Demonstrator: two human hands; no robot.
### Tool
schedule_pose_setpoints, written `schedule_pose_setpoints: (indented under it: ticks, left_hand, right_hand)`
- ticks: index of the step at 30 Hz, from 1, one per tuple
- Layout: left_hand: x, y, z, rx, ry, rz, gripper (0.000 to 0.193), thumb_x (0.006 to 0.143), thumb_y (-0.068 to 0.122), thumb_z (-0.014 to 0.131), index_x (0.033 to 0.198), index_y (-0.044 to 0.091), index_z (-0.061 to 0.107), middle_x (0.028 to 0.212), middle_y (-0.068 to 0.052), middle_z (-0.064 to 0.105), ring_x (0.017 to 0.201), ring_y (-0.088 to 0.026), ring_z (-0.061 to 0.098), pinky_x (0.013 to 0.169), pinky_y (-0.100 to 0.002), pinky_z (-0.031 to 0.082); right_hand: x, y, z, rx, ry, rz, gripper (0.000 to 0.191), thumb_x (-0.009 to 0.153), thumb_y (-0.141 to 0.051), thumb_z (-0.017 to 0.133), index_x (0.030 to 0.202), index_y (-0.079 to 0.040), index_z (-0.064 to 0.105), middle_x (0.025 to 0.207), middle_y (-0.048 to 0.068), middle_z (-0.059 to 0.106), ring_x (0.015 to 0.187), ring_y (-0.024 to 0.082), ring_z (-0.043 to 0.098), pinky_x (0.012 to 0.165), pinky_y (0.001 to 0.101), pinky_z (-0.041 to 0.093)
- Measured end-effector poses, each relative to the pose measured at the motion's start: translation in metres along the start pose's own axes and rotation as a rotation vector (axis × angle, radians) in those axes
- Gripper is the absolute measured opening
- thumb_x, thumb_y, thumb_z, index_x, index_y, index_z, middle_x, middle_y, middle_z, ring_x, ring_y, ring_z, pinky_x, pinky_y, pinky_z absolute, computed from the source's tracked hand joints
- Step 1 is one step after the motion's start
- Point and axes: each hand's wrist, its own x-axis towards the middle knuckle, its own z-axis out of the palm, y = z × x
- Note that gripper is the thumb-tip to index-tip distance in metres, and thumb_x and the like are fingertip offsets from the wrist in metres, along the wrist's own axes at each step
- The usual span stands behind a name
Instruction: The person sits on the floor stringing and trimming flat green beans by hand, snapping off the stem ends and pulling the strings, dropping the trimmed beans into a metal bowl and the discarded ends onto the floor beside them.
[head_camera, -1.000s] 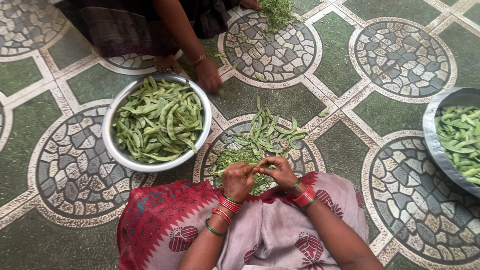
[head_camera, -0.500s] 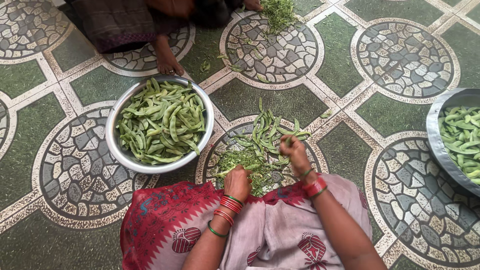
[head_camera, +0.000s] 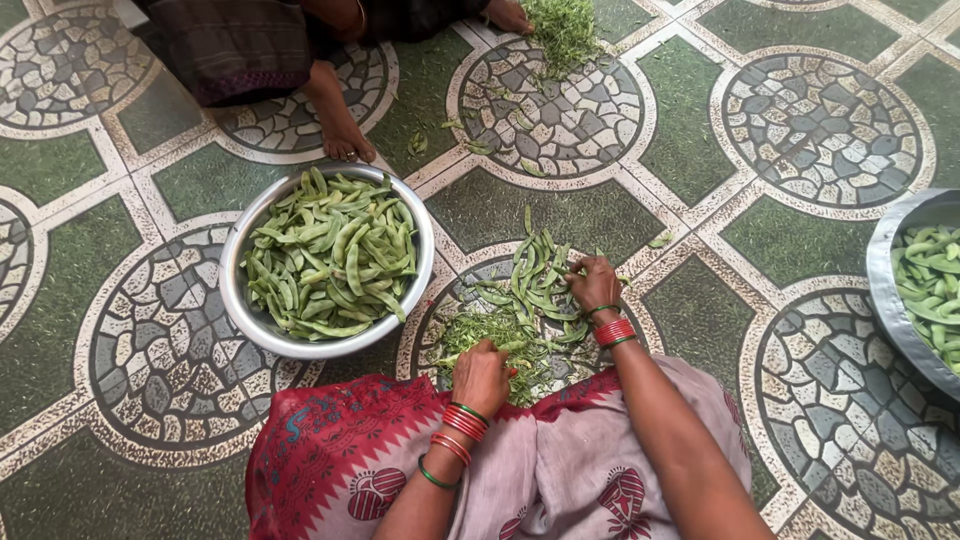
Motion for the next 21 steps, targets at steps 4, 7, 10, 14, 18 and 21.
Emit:
schedule_pose_setpoints:
  ticks: [4,7,10,14,18,21]
  left_hand:
    - [0.008,0.005,-0.010,-0.082,0.132,0.035,0.040,0.083,0.024,0.077,0.116,0.003,0.068,0.100,-0.018,0.067,0.090,-0.037,0.065,0.079,-0.049,0.051]
    - [0.007,0.004,-0.016,-0.115,0.238,0.055,0.058,0.084,0.023,0.075,0.135,-0.001,0.061,0.103,-0.020,0.065,0.085,-0.037,0.065,0.075,-0.048,0.051]
    - [-0.004,0.003,-0.012,-0.137,0.273,0.029,0.042,0.089,0.023,0.072,0.124,0.001,0.065,0.099,-0.017,0.066,0.083,-0.035,0.066,0.073,-0.047,0.052]
    - [-0.026,0.002,-0.001,-0.094,0.214,-0.087,0.015,0.091,0.024,0.070,0.088,0.012,0.078,0.088,-0.013,0.069,0.079,-0.034,0.069,0.071,-0.048,0.054]
    - [-0.045,0.003,0.003,-0.080,0.195,-0.195,0.017,0.085,0.027,0.074,0.082,0.012,0.080,0.083,-0.016,0.072,0.075,-0.037,0.070,0.069,-0.049,0.055]
    - [-0.058,0.005,0.006,-0.177,0.133,-0.294,0.023,0.086,0.032,0.075,0.083,0.010,0.081,0.081,-0.018,0.073,0.076,-0.037,0.071,0.070,-0.048,0.055]
  right_hand:
    - [-0.011,-0.008,-0.001,0.293,-0.163,-0.045,0.013,0.083,-0.022,0.082,0.094,-0.016,0.078,0.094,0.002,0.079,0.088,0.019,0.075,0.078,0.0343,0.057]
    - [-0.042,-0.012,-0.001,0.449,-0.341,-0.203,0.013,0.083,-0.017,0.081,0.095,-0.012,0.079,0.091,0.004,0.080,0.087,0.016,0.074,0.078,0.0315,0.058]
    - [-0.081,-0.014,-0.003,0.431,-0.510,-0.305,0.017,0.082,-0.016,0.082,0.098,-0.011,0.080,0.089,0.005,0.080,0.085,0.016,0.074,0.078,0.0308,0.058]
    - [-0.118,-0.023,-0.015,0.381,-0.601,-0.470,0.017,0.080,-0.018,0.083,0.095,-0.011,0.079,0.088,0.004,0.080,0.085,0.015,0.077,0.078,0.0303,0.058]
    - [-0.161,-0.038,-0.032,0.238,-0.376,-0.653,0.025,0.071,-0.024,0.088,0.094,-0.016,0.080,0.091,0.004,0.077,0.082,0.023,0.074,0.072,0.0367,0.057]
    - [-0.199,-0.042,-0.041,0.258,-0.218,-0.801,0.030,0.070,-0.023,0.086,0.099,-0.017,0.079,0.099,0.004,0.074,0.083,0.026,0.073,0.067,0.0379,0.058]
